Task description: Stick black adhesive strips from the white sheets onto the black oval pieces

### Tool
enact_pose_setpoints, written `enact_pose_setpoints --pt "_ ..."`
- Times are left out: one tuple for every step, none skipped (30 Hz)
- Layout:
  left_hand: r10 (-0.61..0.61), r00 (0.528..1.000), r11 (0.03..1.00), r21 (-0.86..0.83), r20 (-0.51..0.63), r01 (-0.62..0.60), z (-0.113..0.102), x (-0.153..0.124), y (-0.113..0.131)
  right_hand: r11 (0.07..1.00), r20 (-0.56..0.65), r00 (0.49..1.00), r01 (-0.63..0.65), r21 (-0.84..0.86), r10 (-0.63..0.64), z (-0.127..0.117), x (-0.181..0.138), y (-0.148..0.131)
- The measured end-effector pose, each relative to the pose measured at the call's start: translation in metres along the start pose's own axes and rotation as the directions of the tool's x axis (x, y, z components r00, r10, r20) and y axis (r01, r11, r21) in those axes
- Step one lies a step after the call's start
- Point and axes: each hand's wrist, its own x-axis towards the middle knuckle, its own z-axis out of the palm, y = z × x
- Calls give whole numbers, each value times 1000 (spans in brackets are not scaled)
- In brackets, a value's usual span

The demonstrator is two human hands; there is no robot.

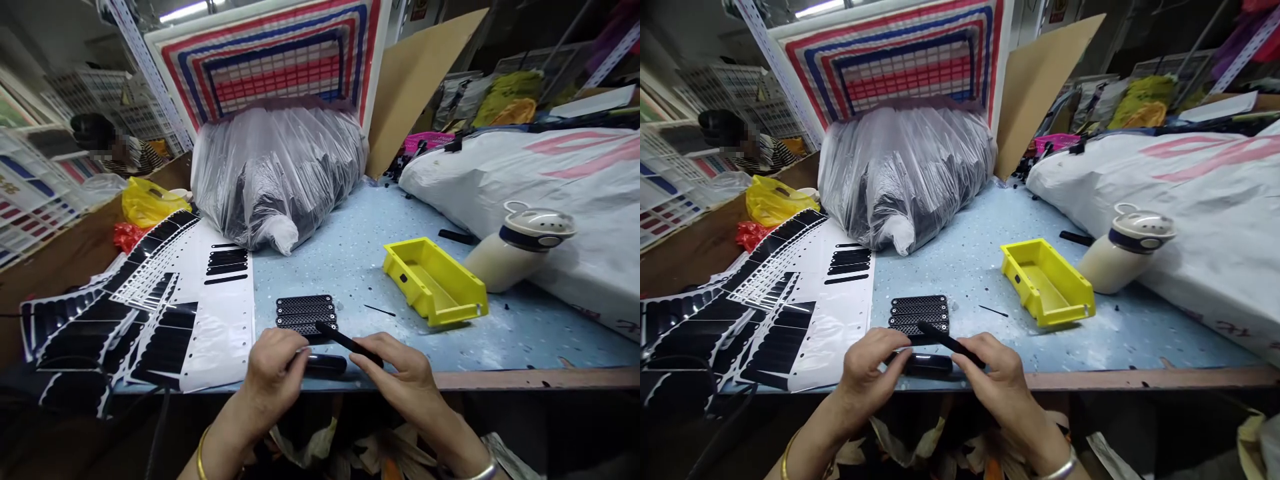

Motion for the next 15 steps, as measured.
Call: enact_pose_setpoints --pt "-68 997 997 19 -20 68 -4 -2 -8 997 22 999 49 -58 -48 -1 4 3" --pt "-147 988 988 42 -38 149 -8 -4 -16 989 57 994 95 -112 -89 -3 9 6" --pt "-230 972 971 59 -43 233 -11 -6 -25 978 104 987 138 -156 -123 -4 14 8" --pt "-313 949 948 61 -28 314 -14 -9 -33 967 162 976 175 -186 -145 -5 20 10" --pt "-386 923 922 45 0 385 -14 -11 -40 957 219 963 205 -204 -159 -5 26 11" --pt "-449 893 894 15 35 448 -13 -13 -45 950 268 949 227 -213 -167 -3 32 12" --pt "-497 865 866 -23 68 499 -11 -14 -49 946 307 937 241 -217 -169 -1 37 13" --pt "-532 841 840 -60 97 539 -7 -15 -52 943 332 928 249 -221 -167 2 41 13" --pt "-556 823 819 -94 119 566 -3 -16 -54 941 346 924 252 -224 -165 6 45 13" --pt "-568 812 804 -120 131 582 1 -17 -55 941 355 921 253 -225 -162 10 48 12" --pt "-572 809 797 -140 137 587 5 -18 -55 941 358 920 253 -225 -162 13 49 12" --pt "-569 810 796 -156 141 586 7 -19 -56 941 359 919 253 -224 -162 15 50 12" --pt "-561 815 797 -171 147 579 9 -19 -56 941 361 918 254 -222 -163 16 50 12" --pt "-550 820 798 -190 159 572 10 -20 -57 942 367 916 254 -221 -161 16 50 12" --pt "-536 825 799 -210 176 564 11 -21 -57 942 381 912 251 -221 -153 14 49 12"
